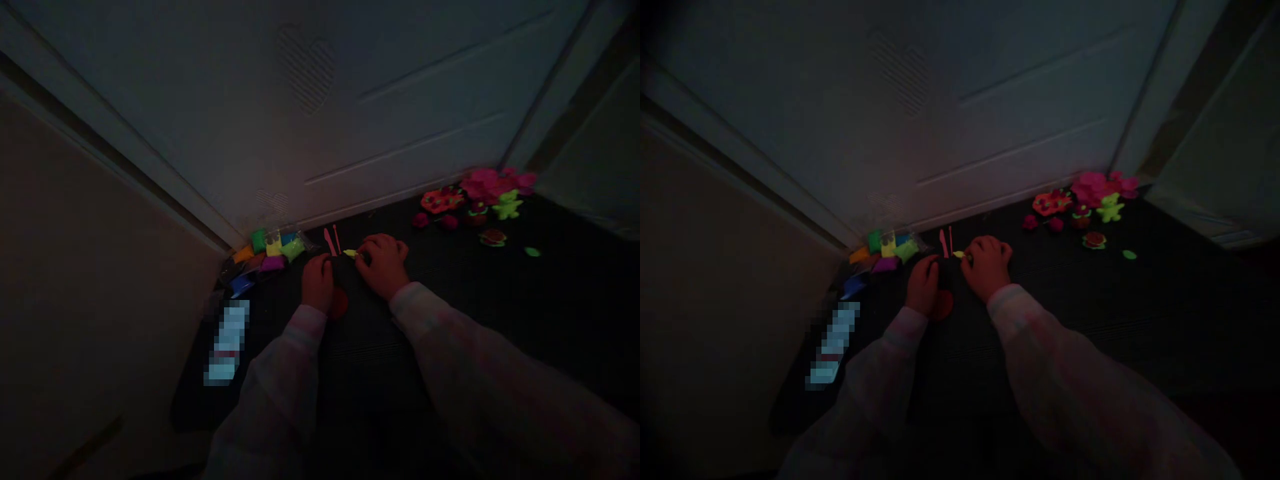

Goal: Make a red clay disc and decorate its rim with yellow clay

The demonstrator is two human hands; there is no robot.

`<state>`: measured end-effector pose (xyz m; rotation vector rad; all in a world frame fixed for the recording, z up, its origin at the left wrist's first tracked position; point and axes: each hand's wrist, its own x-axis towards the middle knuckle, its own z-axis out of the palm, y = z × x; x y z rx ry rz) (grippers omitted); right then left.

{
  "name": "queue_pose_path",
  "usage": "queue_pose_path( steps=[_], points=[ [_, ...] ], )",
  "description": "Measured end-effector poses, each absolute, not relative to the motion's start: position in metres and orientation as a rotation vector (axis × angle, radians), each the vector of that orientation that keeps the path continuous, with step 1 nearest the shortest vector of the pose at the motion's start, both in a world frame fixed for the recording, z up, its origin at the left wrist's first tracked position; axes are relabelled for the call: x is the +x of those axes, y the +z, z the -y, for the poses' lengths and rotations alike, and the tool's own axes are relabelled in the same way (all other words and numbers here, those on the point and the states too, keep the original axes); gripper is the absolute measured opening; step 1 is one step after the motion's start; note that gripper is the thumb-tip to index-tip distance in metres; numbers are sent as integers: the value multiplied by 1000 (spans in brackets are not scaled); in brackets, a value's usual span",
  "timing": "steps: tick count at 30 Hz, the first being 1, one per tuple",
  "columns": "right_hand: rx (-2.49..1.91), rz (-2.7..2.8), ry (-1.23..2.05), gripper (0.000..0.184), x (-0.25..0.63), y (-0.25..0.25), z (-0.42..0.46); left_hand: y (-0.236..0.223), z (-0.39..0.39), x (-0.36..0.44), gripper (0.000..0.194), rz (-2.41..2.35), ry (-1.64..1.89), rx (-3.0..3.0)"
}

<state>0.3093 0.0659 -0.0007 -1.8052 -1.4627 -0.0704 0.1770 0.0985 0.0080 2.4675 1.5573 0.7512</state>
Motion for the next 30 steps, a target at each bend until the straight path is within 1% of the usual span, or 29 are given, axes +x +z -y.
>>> queue_pose_path(
  steps=[3, 7, 11, 17, 22, 24, 30],
  points=[
    [-1804, 1429, -60, 10, 309, 1, -66, 13, -95, 179, 29, -1652, 781, 2526],
    [-1817, 1398, -53, 10, 309, 0, -67, 10, -81, 189, 30, -1598, 571, 2751],
    [-1811, 1418, -55, 11, 310, -1, -67, 1, -77, 196, 33, -1565, 466, 2798],
    [-1791, 1411, -78, 12, 311, -3, -66, 1, -80, 194, 34, -1580, 511, 2675],
    [-1799, 1395, -90, 12, 313, -2, -66, 11, -82, 184, 28, -1547, 728, 2541],
    [-1801, 1392, -82, 11, 313, -2, -66, 14, -83, 180, 27, -1583, 764, 2557],
    [-1820, 1406, -61, 11, 313, 0, -66, 4, -85, 183, 29, -1647, 529, 2719]
  ],
)
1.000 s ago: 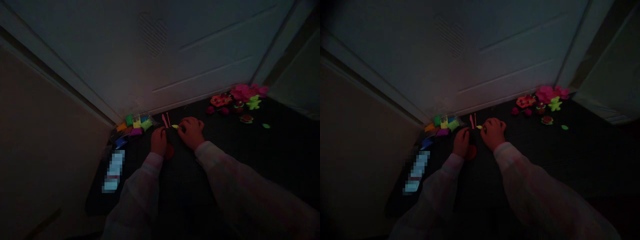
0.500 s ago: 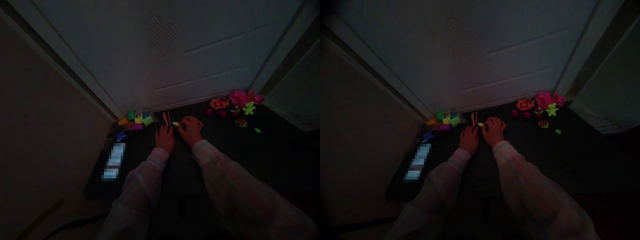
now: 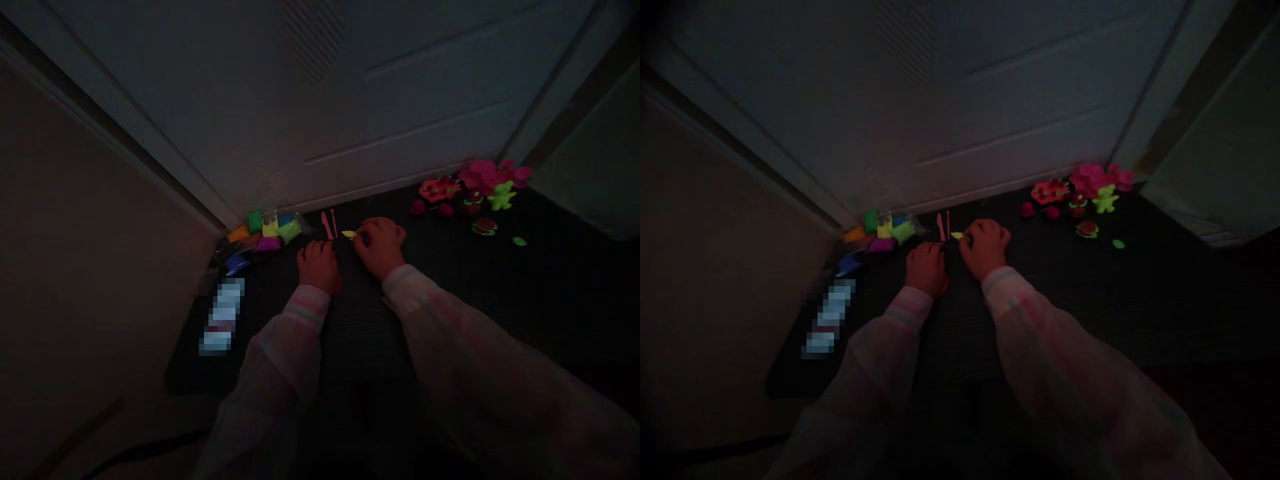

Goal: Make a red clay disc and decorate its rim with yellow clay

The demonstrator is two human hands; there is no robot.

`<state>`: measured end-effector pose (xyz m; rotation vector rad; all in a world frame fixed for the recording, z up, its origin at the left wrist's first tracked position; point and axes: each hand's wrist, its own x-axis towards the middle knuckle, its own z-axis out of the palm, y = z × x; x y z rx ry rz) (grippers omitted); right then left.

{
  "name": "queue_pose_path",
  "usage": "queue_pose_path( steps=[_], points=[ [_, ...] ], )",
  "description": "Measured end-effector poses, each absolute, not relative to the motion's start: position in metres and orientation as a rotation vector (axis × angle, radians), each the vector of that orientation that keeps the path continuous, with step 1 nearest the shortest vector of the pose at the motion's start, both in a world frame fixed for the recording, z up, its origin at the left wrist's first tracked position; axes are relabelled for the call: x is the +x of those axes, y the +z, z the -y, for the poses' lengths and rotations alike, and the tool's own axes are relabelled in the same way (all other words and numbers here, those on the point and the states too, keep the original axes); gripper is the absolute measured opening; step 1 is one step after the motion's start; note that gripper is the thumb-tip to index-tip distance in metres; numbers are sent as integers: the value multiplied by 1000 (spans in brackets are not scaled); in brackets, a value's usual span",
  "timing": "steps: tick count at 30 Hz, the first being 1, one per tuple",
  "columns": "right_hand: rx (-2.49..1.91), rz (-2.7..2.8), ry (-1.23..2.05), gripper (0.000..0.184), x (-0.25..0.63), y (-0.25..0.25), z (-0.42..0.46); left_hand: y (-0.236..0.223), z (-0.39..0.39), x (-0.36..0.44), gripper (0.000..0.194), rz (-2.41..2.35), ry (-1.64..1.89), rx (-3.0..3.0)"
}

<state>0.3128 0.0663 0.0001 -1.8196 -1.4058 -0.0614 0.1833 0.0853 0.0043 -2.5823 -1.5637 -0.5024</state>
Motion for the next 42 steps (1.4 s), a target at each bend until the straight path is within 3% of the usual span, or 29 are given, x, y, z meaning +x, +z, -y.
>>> queue_pose_path(
  steps=[15, 29, 39, 42],
  points=[
    [-1773, 1521, -60, 11, 309, -2, -65, 8, -85, 180, 27, 1657, -432, -2565],
    [-1764, 1432, -19, 13, 310, -3, -65, 7, -79, 189, 26, 1416, -386, -2535],
    [-1749, 1382, -85, 11, 315, 0, -66, 19, -85, 175, 28, 1403, -871, -2360],
    [-1773, 1356, -70, 10, 317, 1, -66, 18, -92, 176, 33, 1431, -740, -2394]
  ],
)
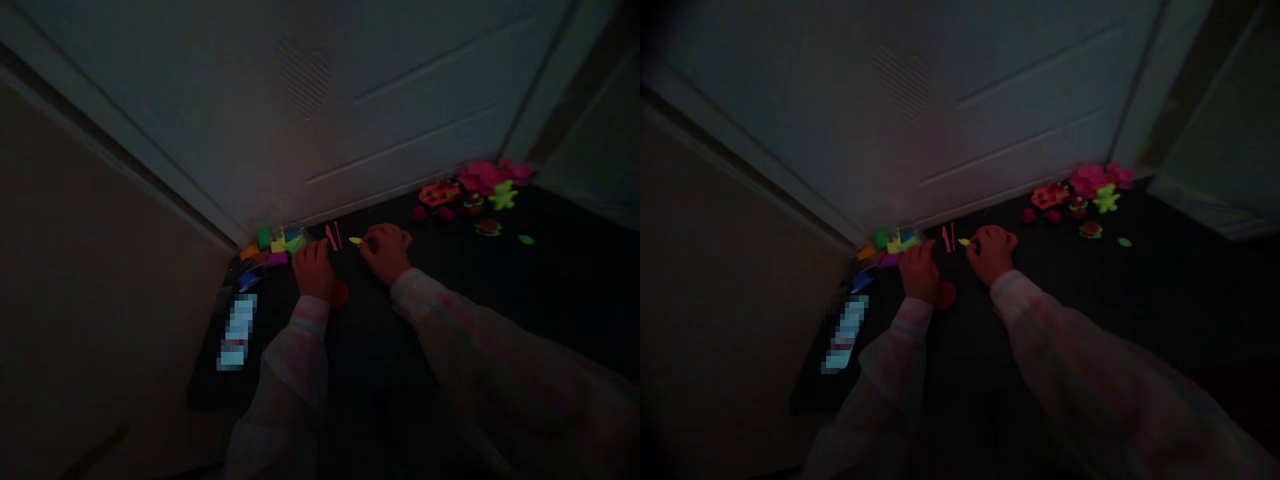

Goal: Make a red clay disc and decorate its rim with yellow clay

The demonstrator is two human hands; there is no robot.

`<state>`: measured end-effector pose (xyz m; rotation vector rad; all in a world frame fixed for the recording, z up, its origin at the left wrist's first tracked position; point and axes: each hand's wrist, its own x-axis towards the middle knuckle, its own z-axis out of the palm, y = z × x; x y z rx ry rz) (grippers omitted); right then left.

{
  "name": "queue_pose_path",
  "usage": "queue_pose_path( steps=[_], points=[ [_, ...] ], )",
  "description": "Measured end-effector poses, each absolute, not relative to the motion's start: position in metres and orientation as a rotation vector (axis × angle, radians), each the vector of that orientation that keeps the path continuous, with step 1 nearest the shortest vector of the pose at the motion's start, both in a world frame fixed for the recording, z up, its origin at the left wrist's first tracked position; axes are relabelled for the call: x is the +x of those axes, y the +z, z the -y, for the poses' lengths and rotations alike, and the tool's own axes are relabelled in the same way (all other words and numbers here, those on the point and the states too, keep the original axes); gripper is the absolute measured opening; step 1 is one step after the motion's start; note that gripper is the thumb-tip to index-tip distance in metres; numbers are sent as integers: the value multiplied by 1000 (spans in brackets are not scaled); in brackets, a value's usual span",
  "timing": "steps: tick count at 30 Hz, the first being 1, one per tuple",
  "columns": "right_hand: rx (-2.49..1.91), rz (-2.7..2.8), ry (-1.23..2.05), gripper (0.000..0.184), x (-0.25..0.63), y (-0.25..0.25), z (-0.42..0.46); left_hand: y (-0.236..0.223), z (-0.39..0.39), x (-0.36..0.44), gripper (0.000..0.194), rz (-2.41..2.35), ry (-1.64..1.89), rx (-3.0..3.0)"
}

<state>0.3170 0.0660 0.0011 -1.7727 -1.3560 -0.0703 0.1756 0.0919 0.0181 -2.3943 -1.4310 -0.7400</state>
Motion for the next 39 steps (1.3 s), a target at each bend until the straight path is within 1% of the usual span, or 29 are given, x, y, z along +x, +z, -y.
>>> queue_pose_path(
  steps=[3, 6, 8, 11, 13, 16, 18, 22, 24, 28, 30, 33, 35, 39],
  points=[
    [-1784, 1326, -69, 10, 319, 1, -68, 11, -98, 179, 34, 1346, -536, -2527],
    [-1776, 1330, -64, 9, 318, 2, -67, 4, -101, 178, 35, 1351, -515, -2588],
    [-1772, 1334, -59, 9, 316, 3, -65, 1, -105, 174, 34, 1455, -587, -2619],
    [-1760, 1334, -78, 8, 316, 1, -65, 0, -117, 165, 29, 1650, -824, -2641],
    [-1738, 1345, -88, 8, 317, 0, -67, -2, -126, 160, 31, 1714, -925, -2577],
    [-1729, 1363, -83, 8, 317, -1, -66, -4, -128, 159, 33, 1738, -963, -2568],
    [-1741, 1366, -78, 9, 317, 0, -66, -5, -124, 162, 33, 1695, -908, -2626],
    [-1763, 1379, -66, 9, 317, 1, -65, -3, -114, 171, 36, 1550, -672, -2637],
    [-1768, 1383, -63, 9, 317, 2, -65, -1, -112, 172, 35, 1566, -650, -2612],
    [-1765, 1379, -75, 10, 316, 1, -64, 0, -120, 164, 28, 1688, -893, -2570],
    [-1757, 1383, -83, 10, 317, 1, -64, 0, -124, 159, 30, 1727, -999, -2511],
    [-1754, 1393, -72, 9, 317, 0, -64, 1, -122, 154, 34, 1764, -1061, -2450],
    [-1762, 1391, -56, 9, 317, 0, -65, 2, -113, 157, 32, 1670, -968, -2525],
    [-1774, 1400, -37, 9, 317, 0, -66, 5, -96, 167, 37, 1355, -608, -2658]
  ],
)
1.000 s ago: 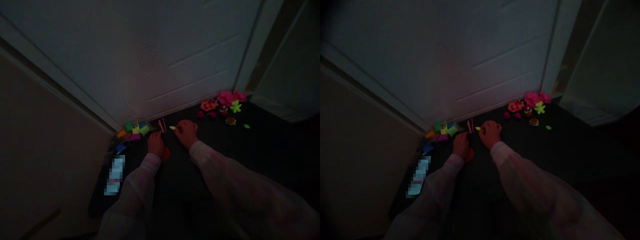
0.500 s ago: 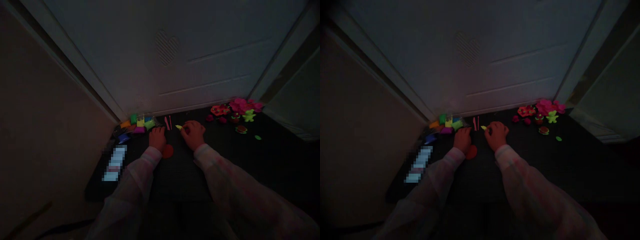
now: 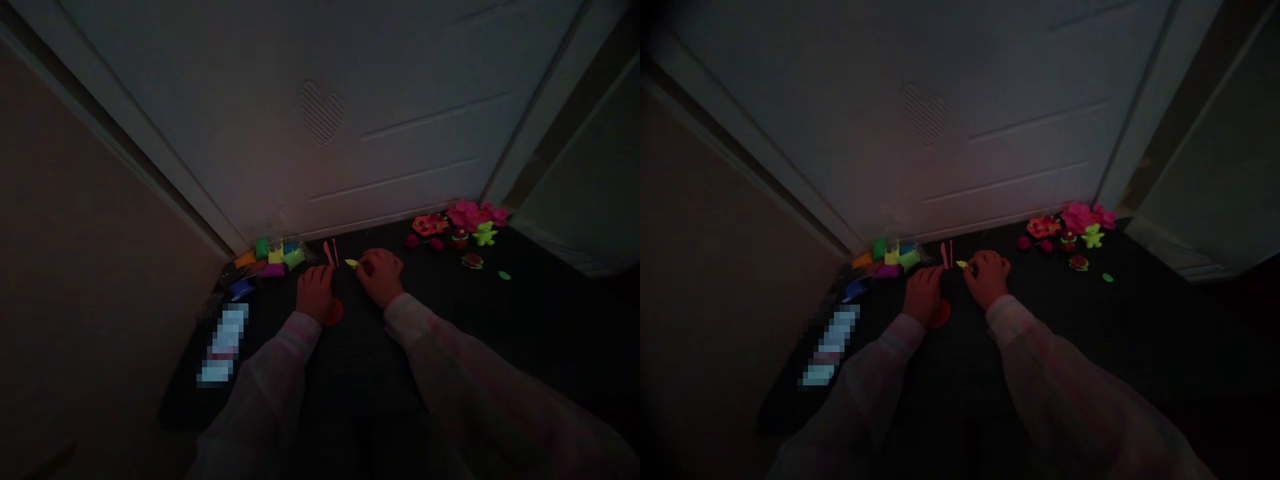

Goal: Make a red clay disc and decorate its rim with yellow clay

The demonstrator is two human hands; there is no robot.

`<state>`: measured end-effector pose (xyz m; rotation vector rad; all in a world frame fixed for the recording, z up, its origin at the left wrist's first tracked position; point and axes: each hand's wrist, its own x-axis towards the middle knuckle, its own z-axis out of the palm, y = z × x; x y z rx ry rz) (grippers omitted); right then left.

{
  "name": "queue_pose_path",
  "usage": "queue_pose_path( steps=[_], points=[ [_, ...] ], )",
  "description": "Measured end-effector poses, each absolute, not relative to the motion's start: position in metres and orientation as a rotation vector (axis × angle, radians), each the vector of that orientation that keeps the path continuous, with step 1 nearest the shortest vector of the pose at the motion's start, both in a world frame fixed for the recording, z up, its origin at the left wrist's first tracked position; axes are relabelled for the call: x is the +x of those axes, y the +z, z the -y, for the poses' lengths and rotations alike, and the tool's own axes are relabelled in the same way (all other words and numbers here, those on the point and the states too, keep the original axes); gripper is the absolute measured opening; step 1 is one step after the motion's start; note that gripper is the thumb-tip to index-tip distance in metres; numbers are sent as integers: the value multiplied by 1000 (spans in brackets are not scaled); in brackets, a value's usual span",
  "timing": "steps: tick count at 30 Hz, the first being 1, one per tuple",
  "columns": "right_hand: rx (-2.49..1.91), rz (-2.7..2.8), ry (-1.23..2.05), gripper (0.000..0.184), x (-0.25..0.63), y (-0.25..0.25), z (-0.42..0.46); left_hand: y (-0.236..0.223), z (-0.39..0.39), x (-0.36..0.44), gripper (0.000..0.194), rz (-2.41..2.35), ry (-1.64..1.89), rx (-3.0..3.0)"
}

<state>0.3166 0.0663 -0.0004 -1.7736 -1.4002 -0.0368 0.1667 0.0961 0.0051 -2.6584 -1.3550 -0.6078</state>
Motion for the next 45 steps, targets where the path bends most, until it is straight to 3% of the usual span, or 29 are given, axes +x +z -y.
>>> queue_pose_path(
  steps=[5, 12, 21, 24, 30, 36, 45],
  points=[
    [-1748, 1419, -45, 9, 314, 1, -64, 7, -93, 164, 36, 1358, -524, -2618],
    [-1733, 1371, -39, 9, 313, -1, -67, 11, -84, 173, 30, 1413, -741, -2490],
    [-1763, 1310, -25, 9, 317, 0, -67, 3, -77, 196, 24, 1349, -522, -2572],
    [-1738, 1329, -45, 10, 317, 1, -66, 6, -77, 192, 23, 1368, -657, -2585],
    [-1750, 1452, -127, 9, 317, -1, -65, 11, -89, 166, 22, 1489, -1293, -2361],
    [-1788, 1673, -155, 7, 314, -3, -62, 3, -113, 125, 18, 1640, -1212, -2363],
    [-1661, 1765, -318, 14, 280, 9, -63, -2, -121, 122, 20, 1893, -1571, -2372]
  ],
)
